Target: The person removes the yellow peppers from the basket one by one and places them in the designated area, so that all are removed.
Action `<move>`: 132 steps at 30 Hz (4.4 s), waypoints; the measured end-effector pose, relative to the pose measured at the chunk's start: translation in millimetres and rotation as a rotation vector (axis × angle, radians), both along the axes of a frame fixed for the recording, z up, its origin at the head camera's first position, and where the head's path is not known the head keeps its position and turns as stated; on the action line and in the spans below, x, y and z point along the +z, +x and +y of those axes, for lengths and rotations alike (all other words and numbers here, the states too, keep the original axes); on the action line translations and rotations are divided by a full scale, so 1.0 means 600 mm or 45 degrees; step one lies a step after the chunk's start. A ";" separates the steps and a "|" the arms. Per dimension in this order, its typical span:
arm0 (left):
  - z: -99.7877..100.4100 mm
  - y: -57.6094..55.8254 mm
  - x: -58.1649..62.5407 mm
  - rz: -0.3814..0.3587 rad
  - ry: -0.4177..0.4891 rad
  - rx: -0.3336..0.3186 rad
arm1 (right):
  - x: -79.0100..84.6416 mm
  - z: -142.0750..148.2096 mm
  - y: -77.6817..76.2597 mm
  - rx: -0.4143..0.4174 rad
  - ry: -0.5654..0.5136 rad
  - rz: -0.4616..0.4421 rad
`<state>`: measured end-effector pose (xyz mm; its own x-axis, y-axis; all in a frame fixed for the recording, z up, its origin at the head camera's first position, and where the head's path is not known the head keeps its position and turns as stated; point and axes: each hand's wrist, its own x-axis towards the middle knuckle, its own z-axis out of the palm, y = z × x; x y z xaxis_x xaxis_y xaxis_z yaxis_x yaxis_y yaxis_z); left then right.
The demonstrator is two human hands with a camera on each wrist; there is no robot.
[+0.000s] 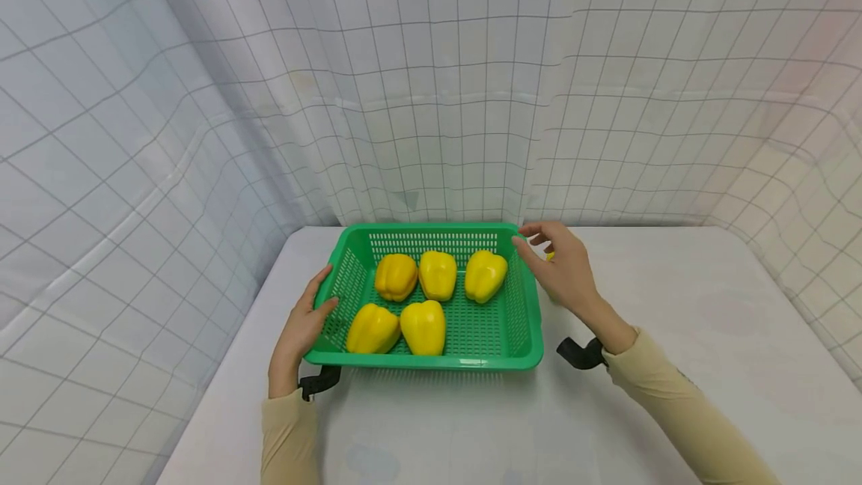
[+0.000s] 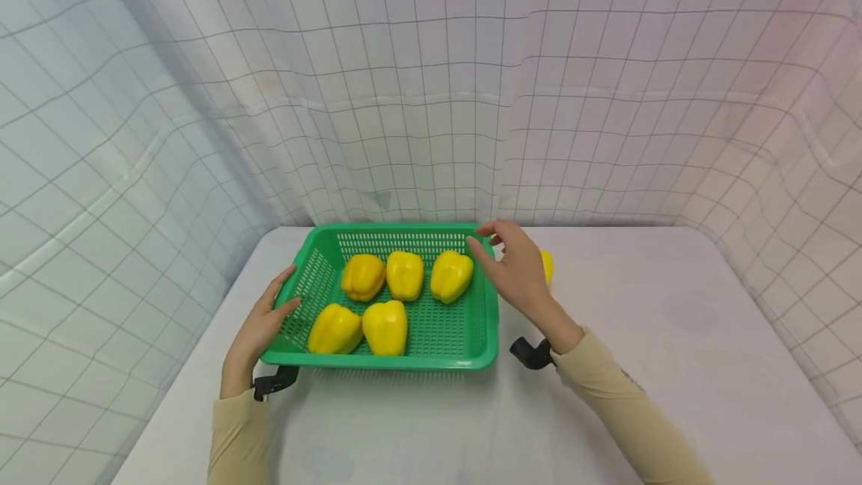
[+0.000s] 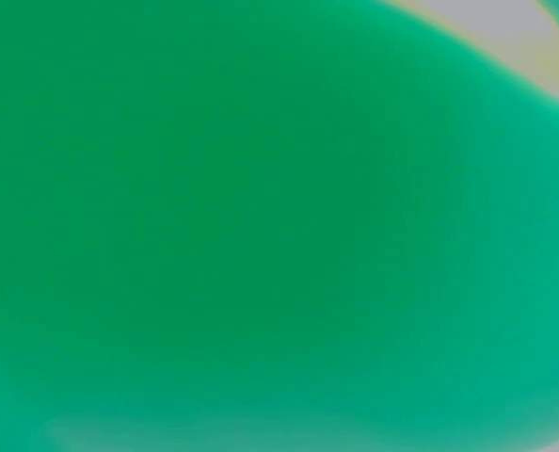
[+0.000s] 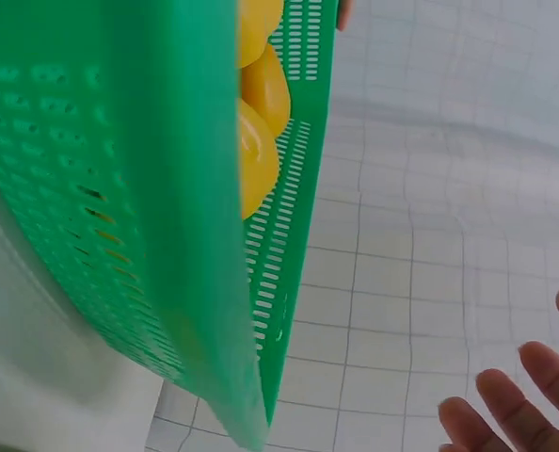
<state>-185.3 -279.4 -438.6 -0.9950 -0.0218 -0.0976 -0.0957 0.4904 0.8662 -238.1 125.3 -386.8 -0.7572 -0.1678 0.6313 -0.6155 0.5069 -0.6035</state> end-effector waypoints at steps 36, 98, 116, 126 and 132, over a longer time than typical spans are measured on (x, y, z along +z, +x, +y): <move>0.002 0.000 0.001 -0.003 -0.013 0.021 | 0.009 -0.117 -0.082 0.061 0.994 -0.942; 0.001 0.001 0.001 -0.014 -0.018 0.010 | -0.053 -0.137 -0.095 0.023 0.856 -1.097; 0.002 0.003 0.003 -0.015 -0.021 0.011 | -0.061 -0.134 -0.090 0.021 0.794 -1.078; 0.001 0.002 0.004 -0.006 -0.018 0.006 | -0.067 -0.131 -0.092 0.051 0.757 -1.089; 0.002 0.002 0.006 -0.012 -0.018 0.011 | -0.070 -0.130 -0.092 0.057 0.769 -1.066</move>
